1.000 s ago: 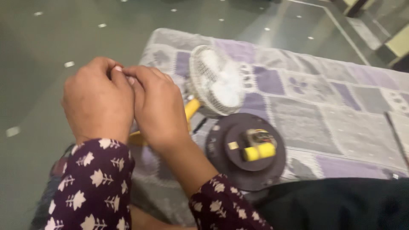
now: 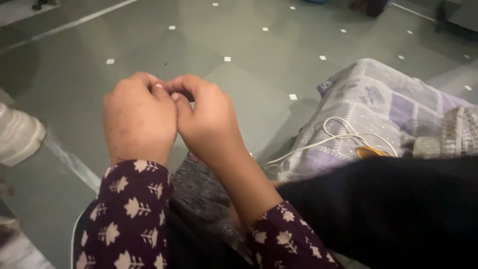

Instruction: The person uses a screwdriver to tighten screws on the base of an electric fan motor. They briefly stand to retrieve a small part from the floor, then return to the bed to continue securing the motor base.

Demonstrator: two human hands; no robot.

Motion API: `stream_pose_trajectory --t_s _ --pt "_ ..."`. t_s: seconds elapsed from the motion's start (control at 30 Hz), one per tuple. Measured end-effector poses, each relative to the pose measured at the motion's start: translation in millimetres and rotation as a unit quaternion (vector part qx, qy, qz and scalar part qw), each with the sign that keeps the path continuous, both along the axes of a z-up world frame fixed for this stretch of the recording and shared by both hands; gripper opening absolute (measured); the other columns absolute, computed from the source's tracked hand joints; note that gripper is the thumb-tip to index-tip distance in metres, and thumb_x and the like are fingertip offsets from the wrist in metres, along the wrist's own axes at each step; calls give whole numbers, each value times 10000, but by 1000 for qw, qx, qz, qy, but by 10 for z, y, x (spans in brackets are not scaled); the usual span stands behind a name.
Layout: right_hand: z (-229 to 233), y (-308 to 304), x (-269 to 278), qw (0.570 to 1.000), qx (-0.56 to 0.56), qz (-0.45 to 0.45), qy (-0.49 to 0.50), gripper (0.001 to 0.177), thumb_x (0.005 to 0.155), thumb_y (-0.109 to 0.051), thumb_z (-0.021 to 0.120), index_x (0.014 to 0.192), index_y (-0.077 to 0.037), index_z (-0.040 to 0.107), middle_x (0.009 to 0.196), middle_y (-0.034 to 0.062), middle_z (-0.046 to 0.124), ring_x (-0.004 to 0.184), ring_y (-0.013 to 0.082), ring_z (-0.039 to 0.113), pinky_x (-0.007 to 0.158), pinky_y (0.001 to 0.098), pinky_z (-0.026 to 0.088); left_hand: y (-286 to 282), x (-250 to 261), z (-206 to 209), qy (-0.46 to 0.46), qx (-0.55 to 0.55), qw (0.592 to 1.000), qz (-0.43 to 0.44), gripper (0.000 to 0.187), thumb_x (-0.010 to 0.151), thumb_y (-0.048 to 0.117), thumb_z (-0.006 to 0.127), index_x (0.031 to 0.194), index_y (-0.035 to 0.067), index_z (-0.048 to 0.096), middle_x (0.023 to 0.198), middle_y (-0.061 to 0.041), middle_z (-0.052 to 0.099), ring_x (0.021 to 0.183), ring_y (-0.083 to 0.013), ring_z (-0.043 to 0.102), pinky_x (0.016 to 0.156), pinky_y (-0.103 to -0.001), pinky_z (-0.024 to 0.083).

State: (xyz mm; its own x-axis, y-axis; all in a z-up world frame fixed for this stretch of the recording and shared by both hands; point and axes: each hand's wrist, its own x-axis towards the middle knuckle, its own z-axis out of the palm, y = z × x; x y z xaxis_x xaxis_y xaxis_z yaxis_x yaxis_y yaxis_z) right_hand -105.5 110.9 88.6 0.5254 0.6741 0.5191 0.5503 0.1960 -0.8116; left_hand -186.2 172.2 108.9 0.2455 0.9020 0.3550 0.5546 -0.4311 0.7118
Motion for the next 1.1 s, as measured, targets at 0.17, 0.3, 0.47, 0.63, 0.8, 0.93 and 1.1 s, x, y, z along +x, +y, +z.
stream_pose_trajectory --t_s 0.17,0.3,0.47,0.63,0.8,0.93,1.1 --pt "-59 310 127 998 35 38 27 221 894 -115 649 1063 -11 746 942 133 803 891 211 778 836 318 603 169 13 30 -8 39 999 26 213 943 205 631 1037 56 752 916 -173 744 867 -342 723 817 -445 555" --pt "-113 486 382 998 5 26 55 248 880 -149 672 1085 -26 734 977 115 799 920 202 771 851 321 597 278 225 -30 29 90 993 64 396 962 293 644 1268 43 657 1111 -184 725 1137 -407 619 947 -548 457" --pt "-126 576 808 997 -28 4 -73 270 873 -146 708 1119 -35 721 1089 124 776 1010 268 723 885 365 558 356 609 -198 48 75 992 90 600 991 371 628 1476 50 484 1384 -223 583 1385 -489 362 1064 -624 314" --pt "-127 582 1126 995 -23 28 -96 282 902 -113 679 1177 -50 694 1163 140 748 1128 316 707 963 388 553 460 899 -267 83 70 991 74 629 1011 400 590 1513 50 441 1467 -207 525 1432 -471 311 1107 -618 274" --pt "-126 865 1442 992 -7 45 -119 329 905 -90 684 1230 -54 655 1225 155 715 1168 341 679 982 396 533 771 1140 -279 131 105 984 54 628 1029 417 535 1530 53 434 1490 -227 495 1445 -456 304 1104 -641 251" --pt "-200 1086 1599 990 7 71 -122 352 904 -63 660 1256 -58 645 1232 175 705 1162 355 679 973 400 540 1002 1269 -326 156 107 981 52 635 1023 440 516 1523 57 435 1491 -227 488 1444 -455 295 1104 -647 240" --pt "-295 1338 1686 988 34 83 -126 381 893 -37 637 1274 -43 629 1242 185 699 1164 369 679 970 406 550 1215 1354 -280 178 98 978 54 661 997 463 516 1514 59 432 1481 -234 477 1439 -444 288 1096 -639 234"
